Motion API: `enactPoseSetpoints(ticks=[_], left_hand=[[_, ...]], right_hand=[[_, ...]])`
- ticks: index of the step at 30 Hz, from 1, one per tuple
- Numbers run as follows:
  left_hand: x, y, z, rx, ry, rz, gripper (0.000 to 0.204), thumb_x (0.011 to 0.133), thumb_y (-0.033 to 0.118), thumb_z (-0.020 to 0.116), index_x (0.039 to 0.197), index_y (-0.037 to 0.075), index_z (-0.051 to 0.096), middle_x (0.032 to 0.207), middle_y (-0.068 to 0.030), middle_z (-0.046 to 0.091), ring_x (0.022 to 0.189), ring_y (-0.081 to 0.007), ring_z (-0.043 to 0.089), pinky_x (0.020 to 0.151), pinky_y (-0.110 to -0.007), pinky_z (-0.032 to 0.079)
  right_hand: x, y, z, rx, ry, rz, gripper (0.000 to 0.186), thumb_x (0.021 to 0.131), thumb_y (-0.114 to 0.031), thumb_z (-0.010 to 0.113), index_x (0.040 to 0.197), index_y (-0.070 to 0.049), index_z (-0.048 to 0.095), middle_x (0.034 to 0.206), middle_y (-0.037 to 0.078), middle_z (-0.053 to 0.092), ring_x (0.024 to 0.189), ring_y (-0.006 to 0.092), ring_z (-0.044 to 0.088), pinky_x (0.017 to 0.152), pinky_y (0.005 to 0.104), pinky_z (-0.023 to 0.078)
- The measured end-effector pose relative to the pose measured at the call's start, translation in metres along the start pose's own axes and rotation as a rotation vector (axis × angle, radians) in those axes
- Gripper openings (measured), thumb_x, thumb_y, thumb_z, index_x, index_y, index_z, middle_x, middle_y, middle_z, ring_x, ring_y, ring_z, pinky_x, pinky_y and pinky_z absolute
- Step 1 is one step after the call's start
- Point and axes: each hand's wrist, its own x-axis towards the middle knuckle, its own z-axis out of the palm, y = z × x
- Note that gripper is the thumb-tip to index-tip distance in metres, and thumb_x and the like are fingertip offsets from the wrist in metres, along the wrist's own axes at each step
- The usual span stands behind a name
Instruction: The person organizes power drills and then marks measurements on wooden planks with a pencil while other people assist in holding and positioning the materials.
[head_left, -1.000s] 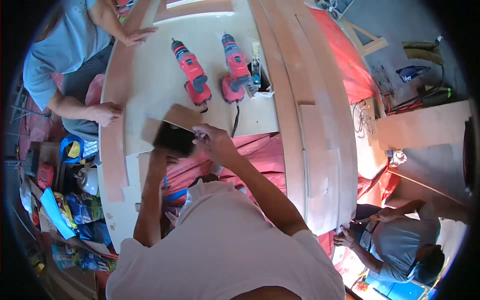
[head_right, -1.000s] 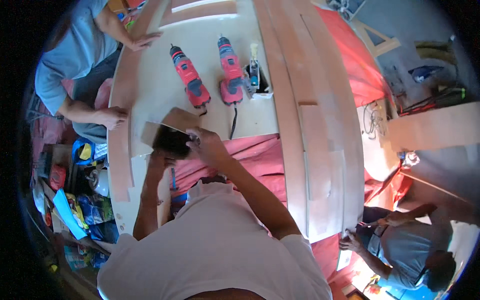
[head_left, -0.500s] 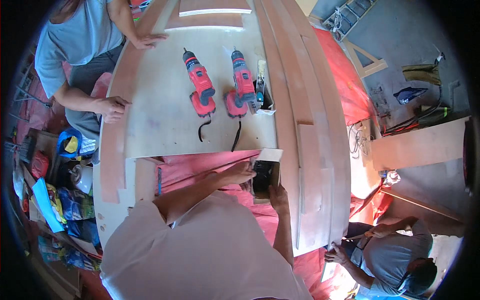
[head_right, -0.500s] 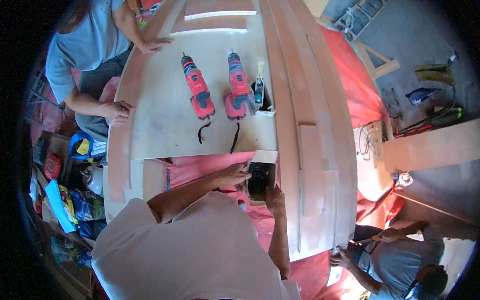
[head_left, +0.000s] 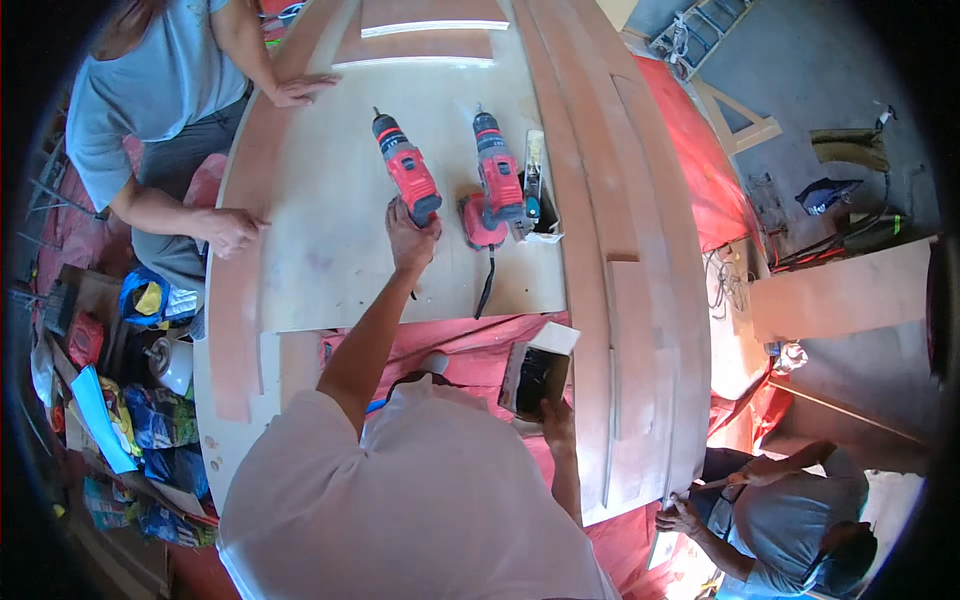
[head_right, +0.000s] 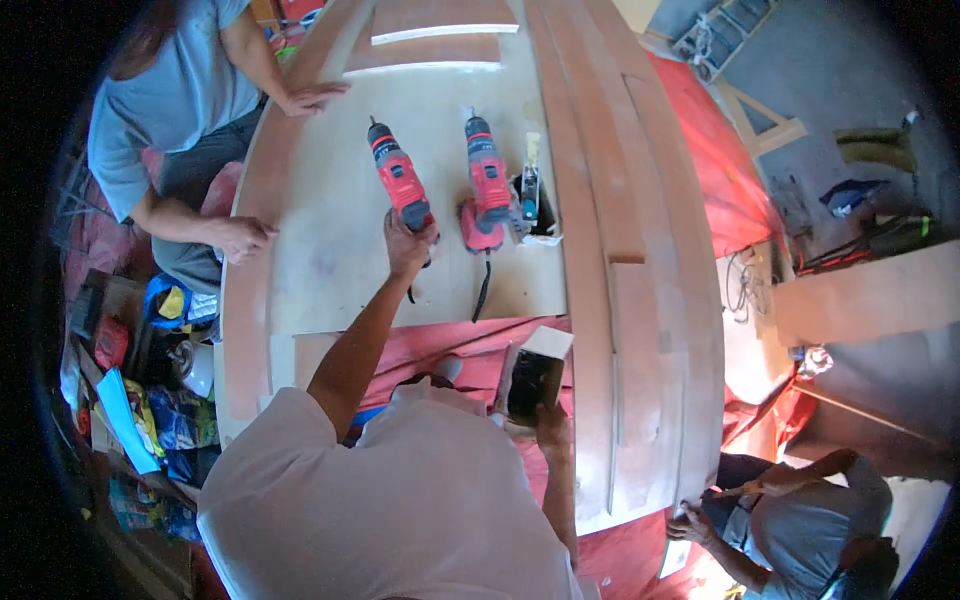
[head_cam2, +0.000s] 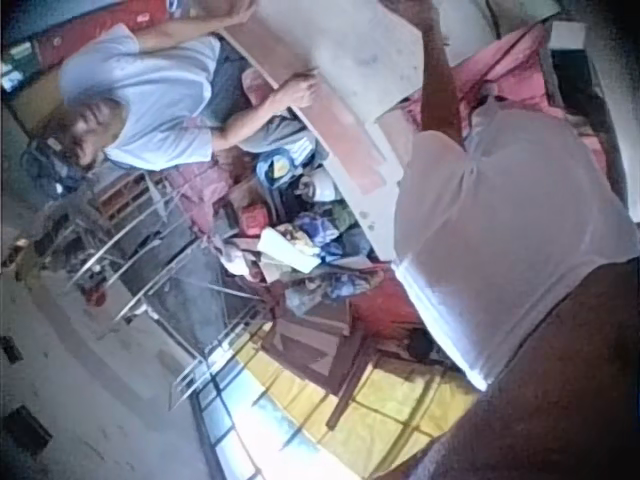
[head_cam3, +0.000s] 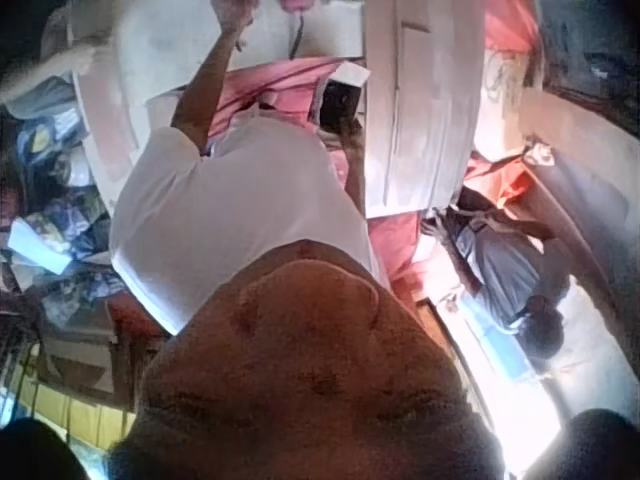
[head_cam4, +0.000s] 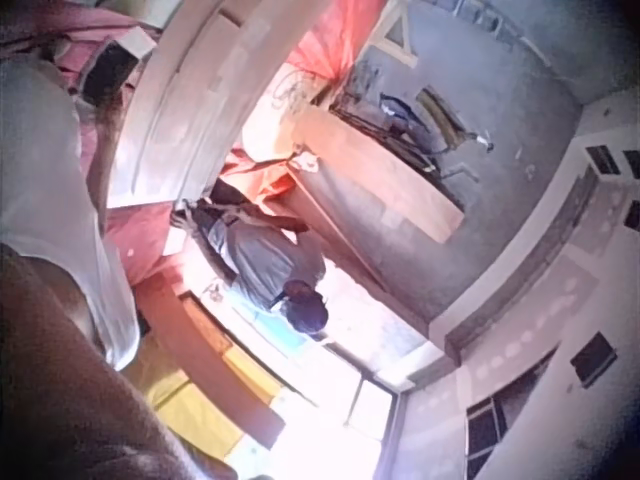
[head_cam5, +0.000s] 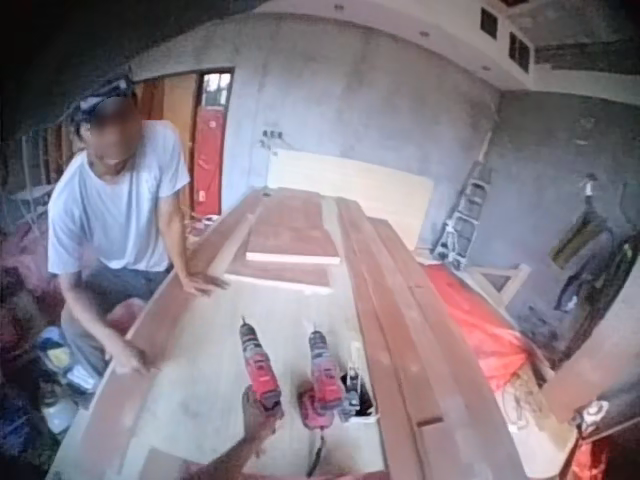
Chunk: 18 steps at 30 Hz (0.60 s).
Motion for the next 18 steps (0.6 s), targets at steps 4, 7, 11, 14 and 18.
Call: enactPoseSetpoints(ticks=[4, 7, 11, 14, 18], left_hand=[[0.017, -0.006, 0.006, -0.011, -0.095, 0.035, 0.052, 0.066, 0.012, 0.070, 0.113, 0.003, 0.049, 0.111, -0.0198, 0.053, 0.112, -0.0377, 0.044, 0.097, -0.044, 0.036], [0.016, -0.022, -0.016, -0.236, -0.212, -0.096, 0.033, 0.070, 0.016, 0.070, 0.098, 0.004, 0.057, 0.090, -0.0121, 0.062, 0.084, -0.0283, 0.061, 0.075, -0.038, 0.049], [0.022, -0.052, -0.038, -0.220, -0.312, 0.125, 0.030, 0.073, 0.018, 0.071, 0.096, 0.004, 0.058, 0.086, -0.0084, 0.063, 0.076, -0.0250, 0.062, 0.069, -0.033, 0.050], [0.026, -0.065, -0.048, -0.229, -0.554, -0.056, 0.037, 0.074, 0.021, 0.071, 0.104, 0.004, 0.056, 0.095, -0.0080, 0.062, 0.086, -0.0212, 0.061, 0.076, -0.033, 0.048], [0.029, -0.071, -0.058, -0.385, -0.572, 0.067, 0.045, 0.076, 0.023, 0.070, 0.115, 0.006, 0.054, 0.107, -0.0083, 0.058, 0.101, -0.0201, 0.055, 0.089, -0.034, 0.042]], right_hand=[[0.011, -0.038, 0.006, 0.107, 0.003, -0.057, 0.031, 0.090, -0.023, 0.050, 0.111, 0.000, 0.054, 0.096, 0.018, 0.063, 0.090, 0.0283, 0.061, 0.077, 0.0366, 0.045], [0.012, -0.091, 0.001, 0.033, -0.124, -0.086, 0.034, 0.091, -0.023, 0.050, 0.117, -0.001, 0.051, 0.102, 0.020, 0.062, 0.097, 0.0343, 0.059, 0.080, 0.0373, 0.045], [0.032, -0.119, 0.017, -0.042, -0.196, -0.167, 0.036, 0.092, -0.025, 0.047, 0.119, -0.001, 0.049, 0.103, 0.022, 0.061, 0.102, 0.0377, 0.057, 0.082, 0.0408, 0.044], [0.048, -0.143, 0.034, -0.047, -0.234, -0.282, 0.037, 0.093, -0.027, 0.044, 0.118, -0.001, 0.048, 0.103, 0.025, 0.059, 0.104, 0.0389, 0.055, 0.084, 0.0432, 0.043], [0.090, -0.170, 0.069, -0.061, -0.214, -0.355, 0.036, 0.092, -0.026, 0.045, 0.116, 0.001, 0.049, 0.098, 0.027, 0.059, 0.096, 0.0436, 0.055, 0.080, 0.0476, 0.043]])
